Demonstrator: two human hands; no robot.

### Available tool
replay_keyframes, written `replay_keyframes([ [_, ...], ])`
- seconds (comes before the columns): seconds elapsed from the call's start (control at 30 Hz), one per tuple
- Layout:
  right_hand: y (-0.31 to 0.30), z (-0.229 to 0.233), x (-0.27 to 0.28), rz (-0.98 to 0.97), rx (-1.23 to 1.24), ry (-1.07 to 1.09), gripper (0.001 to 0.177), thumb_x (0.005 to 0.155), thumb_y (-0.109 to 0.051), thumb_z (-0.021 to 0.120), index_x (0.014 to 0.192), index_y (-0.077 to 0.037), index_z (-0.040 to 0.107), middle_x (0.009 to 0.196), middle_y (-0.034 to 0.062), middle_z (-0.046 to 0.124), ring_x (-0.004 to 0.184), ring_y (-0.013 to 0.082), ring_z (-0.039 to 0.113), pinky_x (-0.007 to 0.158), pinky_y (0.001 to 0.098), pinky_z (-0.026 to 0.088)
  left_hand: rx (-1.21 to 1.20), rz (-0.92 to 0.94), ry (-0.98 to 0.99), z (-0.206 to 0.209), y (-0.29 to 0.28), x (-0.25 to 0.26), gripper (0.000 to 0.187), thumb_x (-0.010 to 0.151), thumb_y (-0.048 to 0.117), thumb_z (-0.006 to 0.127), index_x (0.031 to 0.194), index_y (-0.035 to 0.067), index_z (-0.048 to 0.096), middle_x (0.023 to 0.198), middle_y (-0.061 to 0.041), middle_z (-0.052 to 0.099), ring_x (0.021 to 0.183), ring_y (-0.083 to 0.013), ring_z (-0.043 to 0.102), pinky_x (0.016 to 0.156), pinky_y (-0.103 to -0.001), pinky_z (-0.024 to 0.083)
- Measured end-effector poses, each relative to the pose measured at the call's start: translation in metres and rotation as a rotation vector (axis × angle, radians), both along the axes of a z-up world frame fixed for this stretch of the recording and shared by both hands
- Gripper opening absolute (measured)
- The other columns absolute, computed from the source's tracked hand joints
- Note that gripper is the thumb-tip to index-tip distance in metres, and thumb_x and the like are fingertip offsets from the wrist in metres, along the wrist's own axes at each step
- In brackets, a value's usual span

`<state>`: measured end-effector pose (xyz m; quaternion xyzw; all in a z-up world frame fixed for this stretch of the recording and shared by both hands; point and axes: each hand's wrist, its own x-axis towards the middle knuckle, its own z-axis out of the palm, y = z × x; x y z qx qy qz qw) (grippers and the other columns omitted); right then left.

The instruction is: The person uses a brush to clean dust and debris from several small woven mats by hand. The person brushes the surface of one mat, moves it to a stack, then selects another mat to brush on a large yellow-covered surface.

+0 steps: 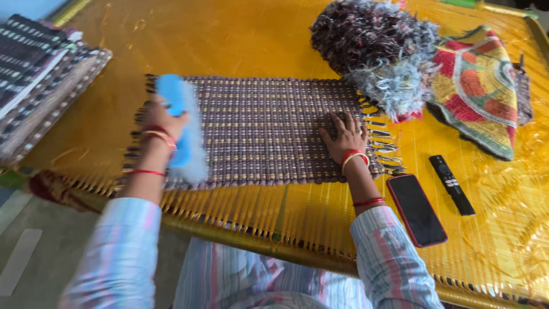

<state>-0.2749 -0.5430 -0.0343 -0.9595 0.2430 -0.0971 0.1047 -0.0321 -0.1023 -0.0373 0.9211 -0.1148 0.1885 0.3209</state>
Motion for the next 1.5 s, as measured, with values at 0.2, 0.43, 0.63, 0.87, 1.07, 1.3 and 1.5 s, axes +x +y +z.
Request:
replay_keyframes([
  [0.2, 0.001, 0.005, -0.002, 0.003, 0.011, -0.013, 0.073, 0.094, -0.069, 0.046, 0.156, -0.032, 0.040, 0.167, 0.0111, 0.029, 0.155, 0.0304, 0.022, 0.123, 0.0559, 0.011, 0.161, 0.230, 0.006, 0.063, 0.056, -0.024, 0.066, 0.076, 0.030, 0.091, 0.125, 0.001, 0.059, 0.116, -0.025, 0.065, 0.100, -0.0428, 0.067, 0.085, -0.053, 0.054],
  [0.43, 0.004, 0.007, -0.002, -0.008, 0.019, 0.012, 0.074, 0.094, -0.070, 0.046, 0.157, -0.031, 0.040, 0.167, 0.0127, 0.028, 0.155, 0.0322, 0.021, 0.124, 0.0559, 0.011, 0.026, -0.063, -0.098, 0.070, -0.052, -0.040, 0.063, 0.076, 0.032, 0.090, 0.119, 0.003, 0.055, 0.117, -0.022, 0.065, 0.106, -0.0399, 0.066, 0.088, -0.049, 0.055],
  [0.63, 0.003, 0.007, 0.001, -0.021, 0.008, 0.038, 0.074, 0.094, -0.071, 0.045, 0.156, -0.031, 0.040, 0.167, 0.0116, 0.027, 0.155, 0.0315, 0.020, 0.123, 0.0561, 0.010, 0.103, -0.002, 0.339, 0.098, -0.088, -0.077, 0.082, 0.076, 0.054, 0.083, 0.136, 0.010, 0.049, 0.127, -0.022, 0.059, 0.107, -0.0412, 0.067, 0.086, -0.050, 0.058],
  [0.87, -0.001, 0.001, 0.002, -0.021, -0.001, 0.027, 0.074, 0.094, -0.070, 0.045, 0.156, -0.031, 0.041, 0.166, 0.0119, 0.028, 0.154, 0.0312, 0.021, 0.123, 0.0568, 0.011, -0.021, -0.041, 0.171, 0.090, -0.048, -0.052, 0.078, 0.087, 0.068, 0.075, 0.132, 0.007, 0.053, 0.121, -0.020, 0.067, 0.107, -0.0396, 0.068, 0.088, -0.049, 0.055],
  [1.07, 0.008, 0.003, 0.014, -0.061, -0.041, 0.009, 0.070, 0.094, -0.060, 0.056, 0.153, -0.023, 0.046, 0.163, 0.0149, 0.034, 0.152, 0.0344, 0.025, 0.121, 0.0576, 0.013, -0.032, -0.029, -0.023, -0.014, -0.021, -0.004, 0.047, 0.098, 0.038, 0.060, 0.138, 0.014, 0.058, 0.137, -0.013, 0.065, 0.123, -0.0364, 0.063, 0.106, -0.047, 0.051],
  [1.3, 0.184, 0.062, 0.079, 0.443, 0.544, -0.333, 0.083, 0.087, -0.034, 0.067, 0.157, -0.006, 0.031, 0.162, 0.0232, 0.034, 0.145, 0.0404, 0.040, 0.110, 0.0465, 0.047, 0.429, -0.150, 0.196, -0.044, -0.017, 0.020, 0.064, 0.100, 0.045, 0.049, 0.158, 0.023, 0.032, 0.168, -0.002, 0.021, 0.154, -0.0273, 0.022, 0.121, -0.062, 0.014],
  [1.5, 0.295, 0.118, 0.105, 0.395, 0.467, 0.143, 0.127, 0.079, -0.059, 0.074, 0.162, -0.014, -0.010, 0.157, 0.0353, 0.029, 0.132, 0.0459, 0.053, 0.103, 0.0492, 0.051, 0.503, -0.207, 0.269, -0.049, -0.005, 0.024, 0.069, 0.099, 0.048, 0.042, 0.161, 0.023, 0.024, 0.169, -0.004, 0.013, 0.153, -0.0347, 0.014, 0.121, -0.058, 0.008],
])
